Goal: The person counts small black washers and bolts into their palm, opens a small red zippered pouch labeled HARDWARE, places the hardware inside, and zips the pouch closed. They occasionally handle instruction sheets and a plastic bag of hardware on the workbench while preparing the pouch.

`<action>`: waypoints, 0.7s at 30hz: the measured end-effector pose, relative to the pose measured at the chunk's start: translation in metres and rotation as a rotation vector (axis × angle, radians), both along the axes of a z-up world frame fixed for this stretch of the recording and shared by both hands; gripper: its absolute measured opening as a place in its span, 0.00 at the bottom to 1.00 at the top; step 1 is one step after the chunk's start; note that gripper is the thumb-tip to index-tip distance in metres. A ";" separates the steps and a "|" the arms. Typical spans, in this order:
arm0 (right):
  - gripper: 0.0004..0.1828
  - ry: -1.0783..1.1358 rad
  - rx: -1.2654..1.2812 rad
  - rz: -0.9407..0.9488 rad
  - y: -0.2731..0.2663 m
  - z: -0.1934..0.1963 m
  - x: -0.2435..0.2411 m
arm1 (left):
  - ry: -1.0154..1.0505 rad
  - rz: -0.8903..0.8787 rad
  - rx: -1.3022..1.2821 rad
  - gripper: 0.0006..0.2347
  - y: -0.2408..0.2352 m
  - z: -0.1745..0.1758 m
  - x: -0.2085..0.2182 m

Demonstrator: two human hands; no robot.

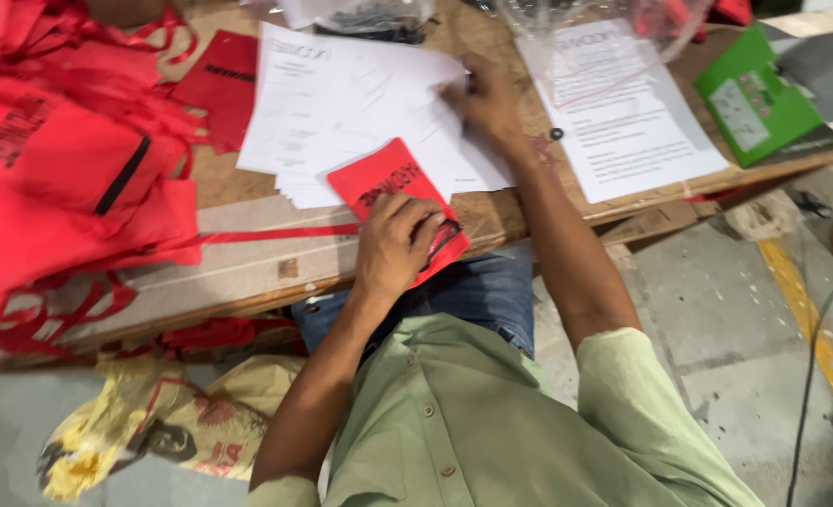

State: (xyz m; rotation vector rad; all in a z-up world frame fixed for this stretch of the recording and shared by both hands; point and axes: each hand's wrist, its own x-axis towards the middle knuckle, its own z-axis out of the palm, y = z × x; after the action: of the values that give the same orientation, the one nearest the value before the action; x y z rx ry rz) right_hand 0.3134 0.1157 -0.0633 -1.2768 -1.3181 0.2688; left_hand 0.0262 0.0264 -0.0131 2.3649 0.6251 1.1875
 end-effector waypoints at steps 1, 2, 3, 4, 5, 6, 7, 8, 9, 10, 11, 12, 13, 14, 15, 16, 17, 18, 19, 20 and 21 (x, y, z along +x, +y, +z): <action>0.12 0.055 -0.002 -0.005 0.006 -0.015 0.010 | -0.007 0.010 0.022 0.03 0.002 -0.002 0.000; 0.12 0.058 -0.005 0.020 0.000 0.001 -0.003 | -0.004 0.036 0.020 0.03 0.001 -0.003 -0.002; 0.14 0.052 0.202 -0.107 -0.007 0.017 -0.015 | -0.019 0.032 0.009 0.03 0.000 -0.003 -0.003; 0.16 0.041 0.415 -0.236 -0.015 0.036 -0.023 | -0.038 0.024 0.001 0.03 0.000 -0.002 -0.002; 0.16 0.045 0.415 -0.215 -0.017 0.035 -0.017 | -0.038 0.046 0.002 0.03 0.000 -0.003 -0.004; 0.11 0.074 0.334 -0.367 -0.021 0.035 -0.009 | -0.038 0.025 0.006 0.03 0.000 -0.003 -0.005; 0.09 0.102 0.247 -0.516 -0.025 0.035 0.000 | -0.037 0.005 0.011 0.03 0.000 -0.004 -0.005; 0.09 0.101 0.251 -0.511 -0.029 0.040 -0.002 | -0.040 0.009 0.014 0.03 0.001 -0.005 -0.007; 0.07 0.171 0.438 -0.454 -0.034 0.045 -0.003 | -0.080 -0.007 -0.058 0.06 0.002 -0.006 -0.007; 0.06 0.238 0.623 -0.411 -0.044 0.048 -0.001 | -0.116 -0.042 -0.134 0.09 0.002 -0.007 -0.004; 0.06 0.235 0.625 -0.425 -0.063 0.062 -0.023 | -0.114 -0.055 -0.134 0.09 0.003 -0.007 -0.007; 0.07 0.297 0.570 -0.350 -0.089 0.074 -0.043 | -0.361 -0.145 -0.319 0.22 0.001 -0.008 -0.007; 0.08 0.361 0.515 -0.277 -0.114 0.086 -0.062 | -0.604 -0.229 -0.512 0.36 0.000 -0.009 -0.005; 0.08 0.357 0.516 -0.322 -0.129 0.077 -0.066 | -0.587 -0.266 -0.533 0.36 -0.004 -0.004 -0.008; 0.09 0.338 0.380 -0.294 -0.143 0.068 -0.071 | -0.639 -0.197 -0.620 0.32 -0.006 0.002 -0.011; 0.09 0.323 0.248 -0.264 -0.154 0.060 -0.078 | -0.688 -0.125 -0.701 0.29 -0.005 0.009 -0.015; 0.09 0.322 0.254 -0.306 -0.168 0.060 -0.078 | -0.669 -0.162 -0.717 0.29 -0.007 0.006 -0.016; 0.11 0.335 0.202 -0.273 -0.177 0.060 -0.079 | -0.773 -0.129 -0.737 0.27 -0.006 0.004 -0.019; 0.13 0.347 0.152 -0.239 -0.186 0.061 -0.081 | -0.877 -0.095 -0.759 0.24 -0.004 0.003 -0.023; 0.13 0.350 0.155 -0.255 -0.198 0.060 -0.063 | -0.867 -0.108 -0.766 0.24 -0.003 -0.002 -0.027; 0.14 0.208 0.085 -0.349 -0.210 0.058 -0.047 | -0.856 -0.102 -0.718 0.19 0.000 -0.007 -0.032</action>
State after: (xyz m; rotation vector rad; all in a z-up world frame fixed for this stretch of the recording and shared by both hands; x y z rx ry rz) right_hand 0.2666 -0.0939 -0.0053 -1.3422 -0.9035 0.0949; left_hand -0.0053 0.0263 -0.0203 1.1367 0.4895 1.4500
